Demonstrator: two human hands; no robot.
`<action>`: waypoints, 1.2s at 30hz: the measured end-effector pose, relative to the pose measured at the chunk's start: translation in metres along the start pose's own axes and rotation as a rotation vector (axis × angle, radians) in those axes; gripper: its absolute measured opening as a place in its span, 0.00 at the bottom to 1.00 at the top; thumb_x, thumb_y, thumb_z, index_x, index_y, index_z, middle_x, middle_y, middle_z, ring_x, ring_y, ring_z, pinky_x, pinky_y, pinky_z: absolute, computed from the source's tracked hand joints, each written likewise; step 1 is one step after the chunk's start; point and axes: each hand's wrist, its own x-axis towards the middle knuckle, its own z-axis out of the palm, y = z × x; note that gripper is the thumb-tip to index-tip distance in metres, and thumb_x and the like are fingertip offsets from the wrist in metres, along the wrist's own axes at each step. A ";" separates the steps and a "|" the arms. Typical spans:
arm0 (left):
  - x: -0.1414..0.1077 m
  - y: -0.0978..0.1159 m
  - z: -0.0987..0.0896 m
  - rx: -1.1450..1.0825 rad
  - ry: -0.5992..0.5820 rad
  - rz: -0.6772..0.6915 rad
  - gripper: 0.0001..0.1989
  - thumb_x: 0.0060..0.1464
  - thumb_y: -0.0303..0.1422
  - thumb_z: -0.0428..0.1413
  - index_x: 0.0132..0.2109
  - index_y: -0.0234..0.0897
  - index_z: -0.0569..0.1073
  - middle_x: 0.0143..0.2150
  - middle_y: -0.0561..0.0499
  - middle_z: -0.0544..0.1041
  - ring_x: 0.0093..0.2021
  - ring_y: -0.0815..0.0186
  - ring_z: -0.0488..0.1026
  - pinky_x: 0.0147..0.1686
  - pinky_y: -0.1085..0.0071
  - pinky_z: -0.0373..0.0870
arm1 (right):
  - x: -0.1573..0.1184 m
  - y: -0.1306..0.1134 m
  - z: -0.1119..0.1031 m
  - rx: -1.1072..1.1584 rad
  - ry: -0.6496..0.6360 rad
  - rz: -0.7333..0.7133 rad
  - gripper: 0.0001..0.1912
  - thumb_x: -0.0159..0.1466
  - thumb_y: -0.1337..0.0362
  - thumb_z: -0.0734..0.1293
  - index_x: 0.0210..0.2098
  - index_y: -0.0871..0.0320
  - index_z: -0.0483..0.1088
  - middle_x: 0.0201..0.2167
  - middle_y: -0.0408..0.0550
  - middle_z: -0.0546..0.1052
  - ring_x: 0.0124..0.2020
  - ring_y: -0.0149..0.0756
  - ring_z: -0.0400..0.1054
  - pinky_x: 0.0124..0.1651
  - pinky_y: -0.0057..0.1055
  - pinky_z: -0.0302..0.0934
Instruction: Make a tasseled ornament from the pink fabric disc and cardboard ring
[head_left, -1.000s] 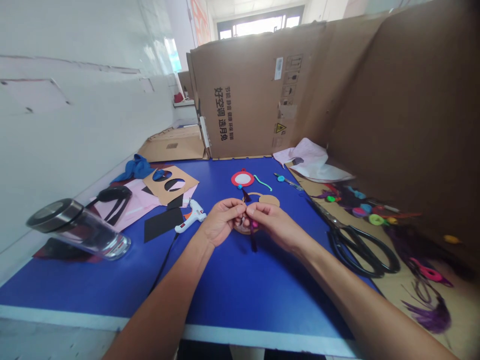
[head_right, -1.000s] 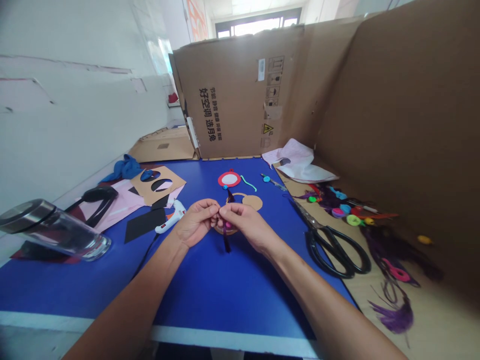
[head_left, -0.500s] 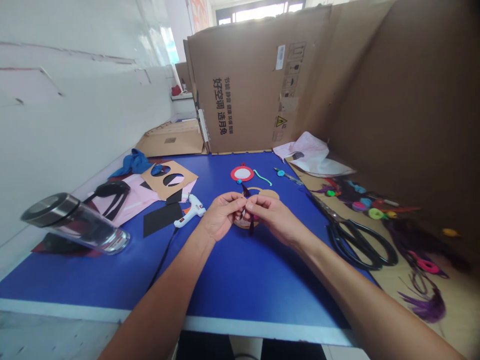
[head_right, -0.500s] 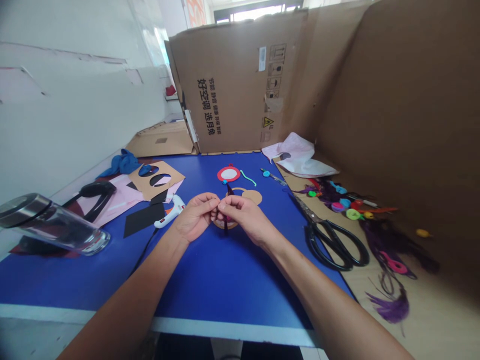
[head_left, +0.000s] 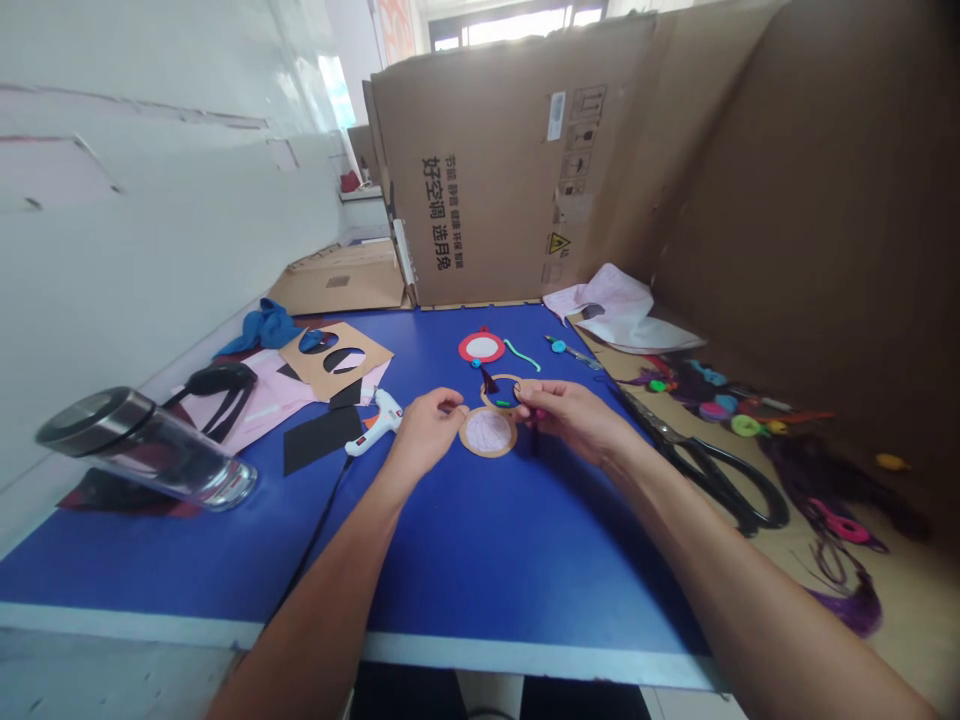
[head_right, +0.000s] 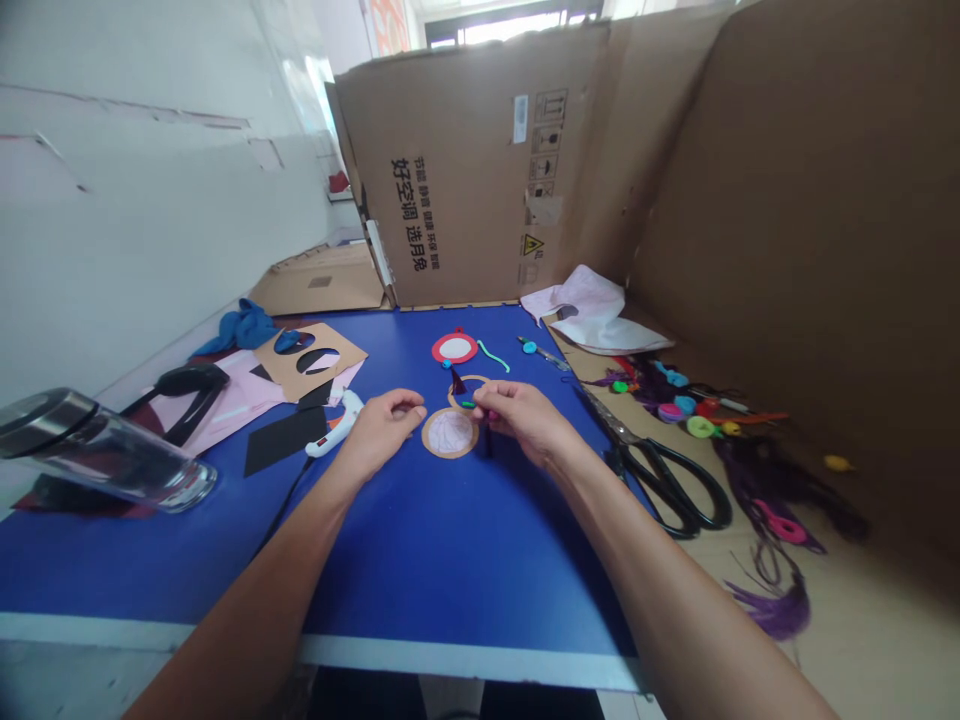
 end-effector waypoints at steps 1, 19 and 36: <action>-0.001 -0.004 0.000 0.005 -0.004 -0.008 0.08 0.47 0.31 0.68 0.37 0.39 0.84 0.33 0.47 0.80 0.31 0.63 0.74 0.30 0.72 0.67 | 0.002 0.002 -0.002 0.009 0.014 0.007 0.21 0.52 0.49 0.82 0.33 0.57 0.76 0.29 0.44 0.78 0.34 0.34 0.71 0.42 0.31 0.61; -0.014 0.019 -0.001 -0.097 -0.129 -0.386 0.19 0.55 0.31 0.64 0.54 0.38 0.76 0.35 0.48 0.78 0.31 0.66 0.76 0.25 0.76 0.72 | 0.005 0.014 0.007 0.065 0.019 0.009 0.21 0.51 0.50 0.82 0.31 0.56 0.73 0.28 0.43 0.77 0.33 0.34 0.70 0.41 0.32 0.64; -0.012 0.015 0.000 0.141 -0.073 -0.305 0.21 0.61 0.31 0.57 0.60 0.36 0.74 0.47 0.42 0.81 0.38 0.62 0.78 0.29 0.72 0.74 | 0.003 0.012 0.011 0.106 0.034 0.009 0.23 0.48 0.50 0.84 0.30 0.56 0.73 0.27 0.42 0.77 0.33 0.34 0.70 0.42 0.32 0.64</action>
